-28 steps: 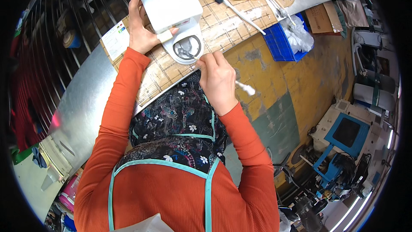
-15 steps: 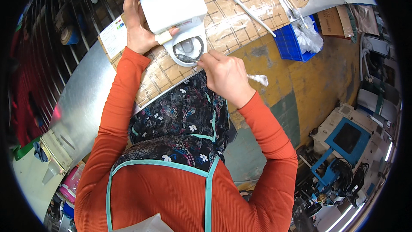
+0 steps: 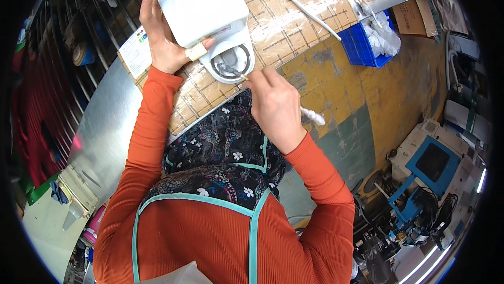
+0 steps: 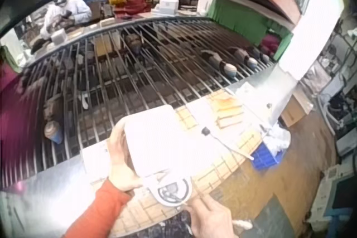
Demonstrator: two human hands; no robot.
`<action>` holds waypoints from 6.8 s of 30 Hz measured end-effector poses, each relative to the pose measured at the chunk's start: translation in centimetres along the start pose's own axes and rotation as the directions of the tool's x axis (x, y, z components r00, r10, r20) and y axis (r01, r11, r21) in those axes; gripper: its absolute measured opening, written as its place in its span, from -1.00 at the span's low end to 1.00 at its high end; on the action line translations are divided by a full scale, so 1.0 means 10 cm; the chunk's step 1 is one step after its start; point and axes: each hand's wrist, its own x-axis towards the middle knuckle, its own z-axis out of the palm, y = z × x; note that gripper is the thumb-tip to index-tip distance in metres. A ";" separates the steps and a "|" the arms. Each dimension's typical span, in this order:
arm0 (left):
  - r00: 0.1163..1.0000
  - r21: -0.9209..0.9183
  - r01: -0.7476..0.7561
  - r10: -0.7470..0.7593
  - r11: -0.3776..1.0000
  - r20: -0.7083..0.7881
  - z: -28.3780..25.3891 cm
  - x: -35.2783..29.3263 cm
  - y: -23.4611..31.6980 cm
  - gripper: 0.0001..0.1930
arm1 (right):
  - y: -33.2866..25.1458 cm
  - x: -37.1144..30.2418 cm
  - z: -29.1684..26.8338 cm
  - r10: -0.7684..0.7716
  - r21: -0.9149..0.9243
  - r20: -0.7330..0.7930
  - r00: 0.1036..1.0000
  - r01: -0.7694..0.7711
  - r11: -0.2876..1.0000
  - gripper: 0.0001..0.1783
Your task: The person repeatedly applies glue to the sole and strap of a blue and black sandal using a small brush. They dip the brush into a white glue container, spread glue on the sandal, and repeat the process multiple times.
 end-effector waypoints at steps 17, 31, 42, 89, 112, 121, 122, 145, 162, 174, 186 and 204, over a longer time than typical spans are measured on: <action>0.997 0.011 -0.002 0.003 1.000 -0.073 0.03 -0.04 -0.08 0.37 | 0.51 0.14 -0.12 0.194 0.511 0.751 0.631 -0.742 0.434 -0.73; 0.999 0.001 -0.007 0.007 1.000 -0.043 -0.01 -0.03 -0.02 0.38 | 0.16 0.92 -0.41 -0.347 -0.174 0.605 0.717 0.544 0.821 -0.90; 0.999 0.061 -0.010 0.013 0.998 -0.044 -0.02 -0.04 0.09 0.44 | 0.03 0.39 -0.24 -0.414 -0.429 0.374 0.830 0.551 0.716 -0.93; 0.981 -0.042 -0.171 0.167 0.984 -0.097 0.03 0.05 0.01 0.25 | 0.04 0.82 -0.60 -0.386 -0.138 0.674 0.630 0.620 0.772 -0.83; 0.996 -0.013 -0.007 0.006 1.000 -0.084 0.00 -0.09 0.01 0.41 | -0.01 0.65 -0.68 -0.306 -0.254 0.646 0.699 0.575 0.777 -0.79; 0.987 0.029 -0.021 0.026 0.999 -0.159 0.06 -0.08 0.02 0.39 | -0.38 0.73 -0.47 -0.353 -0.334 0.673 0.650 0.693 0.639 -0.93; 0.986 0.023 -0.025 0.029 0.999 -0.164 0.06 -0.07 0.03 0.38 | -0.43 0.70 -0.43 -0.356 -0.364 0.641 0.680 0.678 0.639 -0.93; 0.987 0.075 0.018 -0.006 0.997 -0.159 0.07 -0.12 -0.03 0.38 | -0.54 -0.01 0.10 0.074 -0.541 0.063 0.995 -0.028 0.840 -0.89; 0.981 0.090 0.121 -0.105 0.989 -0.163 0.06 -0.12 -0.01 0.46 | -0.08 -0.32 0.48 0.587 0.896 0.172 0.791 -0.373 0.241 -0.84; 0.997 0.025 0.066 -0.064 0.998 -0.048 -0.05 -0.04 0.00 0.51 | 0.06 0.35 -0.85 -0.014 -0.326 0.406 0.914 0.159 0.932 -0.74; 0.892 -0.608 0.451 -0.362 0.654 0.272 -0.37 0.11 0.16 0.62 | -0.32 0.69 -0.56 -0.556 -0.390 0.575 0.600 0.799 0.459 -0.83; 0.990 -0.138 0.131 -0.121 0.982 0.078 -0.21 0.05 0.05 0.54 | -0.40 0.76 -0.31 -0.607 -0.326 0.685 0.403 0.914 0.240 -0.85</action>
